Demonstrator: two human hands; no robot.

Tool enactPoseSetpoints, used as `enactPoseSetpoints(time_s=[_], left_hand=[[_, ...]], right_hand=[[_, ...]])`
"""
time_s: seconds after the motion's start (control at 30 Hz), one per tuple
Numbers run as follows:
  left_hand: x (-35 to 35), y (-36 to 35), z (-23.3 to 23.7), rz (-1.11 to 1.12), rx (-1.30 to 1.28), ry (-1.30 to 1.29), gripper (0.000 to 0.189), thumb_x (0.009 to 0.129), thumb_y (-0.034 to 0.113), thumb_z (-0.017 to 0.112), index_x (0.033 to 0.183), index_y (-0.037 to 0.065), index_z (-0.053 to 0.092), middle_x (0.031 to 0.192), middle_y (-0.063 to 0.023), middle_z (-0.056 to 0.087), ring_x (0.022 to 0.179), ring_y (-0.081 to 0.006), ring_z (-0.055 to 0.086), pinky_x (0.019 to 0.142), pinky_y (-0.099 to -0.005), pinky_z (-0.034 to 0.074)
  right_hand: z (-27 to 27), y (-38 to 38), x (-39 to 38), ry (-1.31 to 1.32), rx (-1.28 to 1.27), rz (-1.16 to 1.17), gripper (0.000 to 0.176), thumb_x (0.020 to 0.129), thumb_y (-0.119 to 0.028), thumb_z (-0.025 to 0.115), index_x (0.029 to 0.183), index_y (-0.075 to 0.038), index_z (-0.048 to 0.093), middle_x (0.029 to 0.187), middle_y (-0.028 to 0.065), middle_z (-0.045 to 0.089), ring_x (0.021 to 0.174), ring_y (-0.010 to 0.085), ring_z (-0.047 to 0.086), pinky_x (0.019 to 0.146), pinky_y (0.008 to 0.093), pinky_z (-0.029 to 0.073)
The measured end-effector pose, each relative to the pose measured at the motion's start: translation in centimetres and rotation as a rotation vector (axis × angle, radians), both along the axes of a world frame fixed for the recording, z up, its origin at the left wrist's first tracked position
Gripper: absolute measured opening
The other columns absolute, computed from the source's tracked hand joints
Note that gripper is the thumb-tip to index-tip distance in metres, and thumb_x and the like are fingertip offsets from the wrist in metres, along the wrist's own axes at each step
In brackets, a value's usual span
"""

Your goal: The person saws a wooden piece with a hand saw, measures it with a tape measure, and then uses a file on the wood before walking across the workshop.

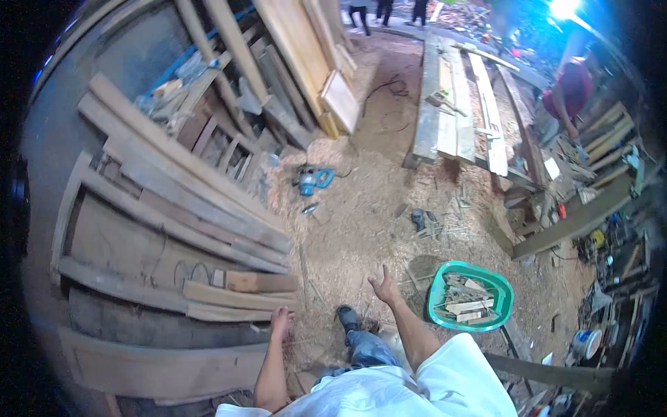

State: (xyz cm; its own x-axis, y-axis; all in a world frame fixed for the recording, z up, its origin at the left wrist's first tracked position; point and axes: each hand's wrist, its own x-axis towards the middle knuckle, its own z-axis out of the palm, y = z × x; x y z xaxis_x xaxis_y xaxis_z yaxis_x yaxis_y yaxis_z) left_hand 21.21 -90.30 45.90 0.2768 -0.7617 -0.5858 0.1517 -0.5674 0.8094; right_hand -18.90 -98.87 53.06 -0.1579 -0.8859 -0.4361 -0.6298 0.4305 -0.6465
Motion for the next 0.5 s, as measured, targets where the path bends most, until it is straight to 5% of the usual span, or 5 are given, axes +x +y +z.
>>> enactPoseSetpoints(time_s=[0.1, 0.27, 0.37, 0.43, 0.5], left_hand=[[-1.2, -4.2, 1.0, -0.165, -0.039, -0.081, 0.022, 0.097, 0.026, 0.054, 0.096, 0.005, 0.060, 0.078, -0.0044, 0.063, 0.062, -0.0134, 0.059, 0.052, -0.0268, 0.046], [-1.5, -5.8, 0.2, -0.379, 0.205, -0.104, 0.023, 0.096, 0.025, 0.052, 0.097, 0.005, 0.065, 0.081, -0.0045, 0.066, 0.063, -0.0133, 0.061, 0.052, -0.0281, 0.045], [0.1, -5.8, -2.6, -0.468, 0.260, -0.089, 0.025, 0.095, 0.026, 0.051, 0.102, 0.006, 0.066, 0.085, -0.0049, 0.067, 0.063, -0.0137, 0.061, 0.052, -0.0283, 0.045], [1.2, -6.4, -3.4, -0.745, 0.437, -0.403, 0.023, 0.088, 0.020, 0.052, 0.098, 0.006, 0.067, 0.067, -0.0069, 0.060, 0.059, -0.0188, 0.058, 0.052, -0.0359, 0.046], [2.2, -8.1, -7.7, -0.879, 0.385, -0.599, 0.027, 0.088, 0.024, 0.054, 0.102, 0.005, 0.067, 0.069, -0.0102, 0.062, 0.063, -0.0228, 0.060, 0.056, -0.0400, 0.047]], right_hand=[[0.9, 0.5, -3.0, 0.078, -0.175, -0.091, 0.090, 0.082, -0.052, 0.066, 0.146, -0.003, 0.026, 0.128, 0.0332, 0.051, 0.120, 0.0450, 0.051, 0.103, 0.0449, 0.040], [4.1, 4.4, -7.9, 0.122, 0.084, -0.304, 0.096, 0.081, -0.052, 0.067, 0.145, 0.004, 0.023, 0.125, 0.0355, 0.051, 0.116, 0.0475, 0.052, 0.101, 0.0460, 0.041], [4.8, 6.9, -9.4, 0.168, 0.033, -0.355, 0.098, 0.080, -0.051, 0.068, 0.144, 0.006, 0.022, 0.125, 0.0366, 0.051, 0.116, 0.0474, 0.051, 0.101, 0.0464, 0.041], [5.7, 7.7, -9.4, 0.181, 0.054, -0.424, 0.098, 0.080, -0.051, 0.068, 0.145, 0.006, 0.022, 0.125, 0.0367, 0.050, 0.117, 0.0473, 0.051, 0.101, 0.0464, 0.041], [5.8, 8.1, -9.4, 0.214, 0.074, -0.492, 0.098, 0.080, -0.050, 0.068, 0.146, 0.004, 0.020, 0.127, 0.0359, 0.049, 0.119, 0.0466, 0.049, 0.101, 0.0465, 0.041]])
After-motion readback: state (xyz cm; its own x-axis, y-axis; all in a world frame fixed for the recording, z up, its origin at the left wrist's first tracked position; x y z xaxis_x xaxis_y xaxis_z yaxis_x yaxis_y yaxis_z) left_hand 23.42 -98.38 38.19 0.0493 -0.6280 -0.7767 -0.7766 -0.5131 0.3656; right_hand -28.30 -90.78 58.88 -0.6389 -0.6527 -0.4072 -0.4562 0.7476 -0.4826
